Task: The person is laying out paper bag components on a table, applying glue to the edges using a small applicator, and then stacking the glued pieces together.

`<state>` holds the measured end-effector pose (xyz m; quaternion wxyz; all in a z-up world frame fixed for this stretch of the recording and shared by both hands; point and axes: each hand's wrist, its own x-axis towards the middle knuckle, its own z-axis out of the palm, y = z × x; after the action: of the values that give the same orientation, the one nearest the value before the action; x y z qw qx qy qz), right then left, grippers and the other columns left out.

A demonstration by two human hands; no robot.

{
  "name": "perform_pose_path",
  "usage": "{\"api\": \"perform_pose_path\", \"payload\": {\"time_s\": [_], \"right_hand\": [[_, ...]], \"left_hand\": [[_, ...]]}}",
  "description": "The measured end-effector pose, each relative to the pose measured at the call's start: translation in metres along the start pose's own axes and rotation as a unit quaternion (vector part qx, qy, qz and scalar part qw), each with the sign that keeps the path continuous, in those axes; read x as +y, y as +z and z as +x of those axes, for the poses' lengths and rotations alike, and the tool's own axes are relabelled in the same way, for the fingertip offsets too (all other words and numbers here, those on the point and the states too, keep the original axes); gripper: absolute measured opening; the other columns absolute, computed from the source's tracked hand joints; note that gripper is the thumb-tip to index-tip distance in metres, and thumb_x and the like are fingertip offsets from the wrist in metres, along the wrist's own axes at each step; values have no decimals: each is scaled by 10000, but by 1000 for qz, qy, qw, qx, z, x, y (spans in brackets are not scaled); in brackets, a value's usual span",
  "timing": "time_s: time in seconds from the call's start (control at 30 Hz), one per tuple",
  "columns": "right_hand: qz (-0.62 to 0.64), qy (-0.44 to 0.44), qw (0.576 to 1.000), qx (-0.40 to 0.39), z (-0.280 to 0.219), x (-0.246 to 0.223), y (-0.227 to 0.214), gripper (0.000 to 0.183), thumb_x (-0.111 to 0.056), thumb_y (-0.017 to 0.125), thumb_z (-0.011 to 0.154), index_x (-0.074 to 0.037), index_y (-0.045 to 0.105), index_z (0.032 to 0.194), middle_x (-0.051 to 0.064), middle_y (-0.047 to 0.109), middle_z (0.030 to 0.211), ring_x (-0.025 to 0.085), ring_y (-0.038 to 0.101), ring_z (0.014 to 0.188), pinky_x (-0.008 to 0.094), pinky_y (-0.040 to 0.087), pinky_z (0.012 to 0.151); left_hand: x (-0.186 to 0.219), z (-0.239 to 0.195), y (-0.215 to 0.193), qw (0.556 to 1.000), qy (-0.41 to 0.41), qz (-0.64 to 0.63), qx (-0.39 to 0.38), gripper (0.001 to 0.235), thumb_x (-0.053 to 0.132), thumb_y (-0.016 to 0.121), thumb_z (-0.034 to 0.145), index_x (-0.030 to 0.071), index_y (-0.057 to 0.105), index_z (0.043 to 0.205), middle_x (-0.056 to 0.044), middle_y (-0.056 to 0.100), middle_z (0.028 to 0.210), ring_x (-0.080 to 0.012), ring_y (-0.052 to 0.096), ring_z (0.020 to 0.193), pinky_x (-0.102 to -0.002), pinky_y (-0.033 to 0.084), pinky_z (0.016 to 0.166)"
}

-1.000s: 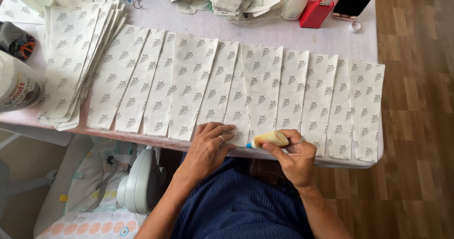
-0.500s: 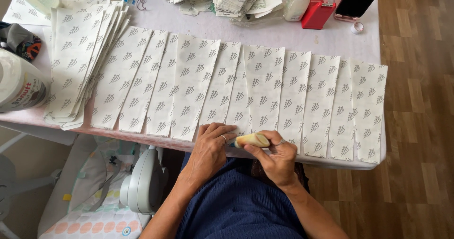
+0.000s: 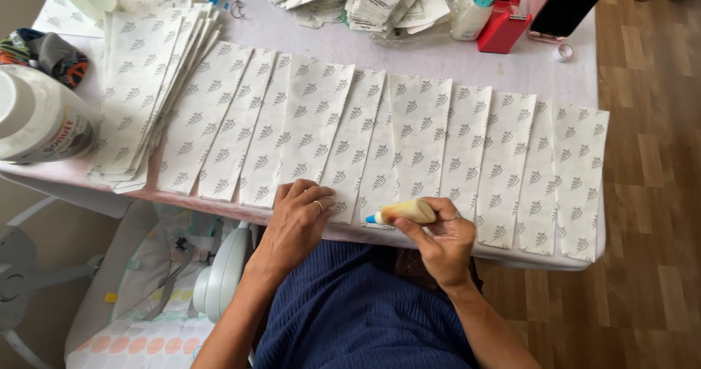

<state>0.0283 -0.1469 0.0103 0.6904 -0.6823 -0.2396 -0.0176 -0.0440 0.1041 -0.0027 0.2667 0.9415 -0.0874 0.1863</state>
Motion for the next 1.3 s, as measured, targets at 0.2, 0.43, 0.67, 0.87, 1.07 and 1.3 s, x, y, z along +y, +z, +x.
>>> {"api": "perform_pose_path", "payload": {"time_s": [0.2,0.43,0.67,0.87,1.07,1.3], "right_hand": [[-11,-5,999,-41,10,-20,51,194,78,801,797,76,657,927,202,802,812,255,802,775,327,634,703],[-34,-32,998,-49,13,2,67,232,56,859,746,73,680,893,187,789,753,247,800,743,305,630,661],[-17,-24,997,-67,16,-10,62,197,65,827,777,67,684,914,185,790,779,245,791,794,315,627,685],[-25,-15,998,-59,16,-20,45,183,80,798,801,77,661,922,208,794,810,261,791,806,321,631,702],[-34,-19,998,-49,10,-4,59,199,71,826,780,78,670,903,190,790,769,234,791,778,304,625,680],[-49,-38,997,-49,11,4,66,229,52,863,751,76,693,903,166,775,738,212,787,756,296,627,645]], "left_hand": [[-7,-10,-7,997,-27,-42,-61,261,122,798,802,85,772,1058,-53,738,1138,-240,603,1127,-399,409,969],[-4,-7,-21,989,-51,-100,-92,357,62,810,749,36,752,1100,-89,712,1226,-286,587,1189,-448,391,999],[-5,-6,-20,989,-57,-111,-81,299,139,817,794,74,767,1081,-56,725,1185,-251,602,1158,-439,381,988],[-9,-8,-7,993,-59,-87,-57,223,150,804,824,98,780,1040,-33,740,1116,-215,619,1108,-404,392,981],[-5,-11,0,995,-61,-80,-3,114,89,734,850,111,789,947,3,754,1072,-206,637,1070,-387,415,947],[0,-8,-3,995,-56,-71,39,300,-18,526,920,126,780,854,19,772,1003,-207,665,1017,-360,421,907]]}}
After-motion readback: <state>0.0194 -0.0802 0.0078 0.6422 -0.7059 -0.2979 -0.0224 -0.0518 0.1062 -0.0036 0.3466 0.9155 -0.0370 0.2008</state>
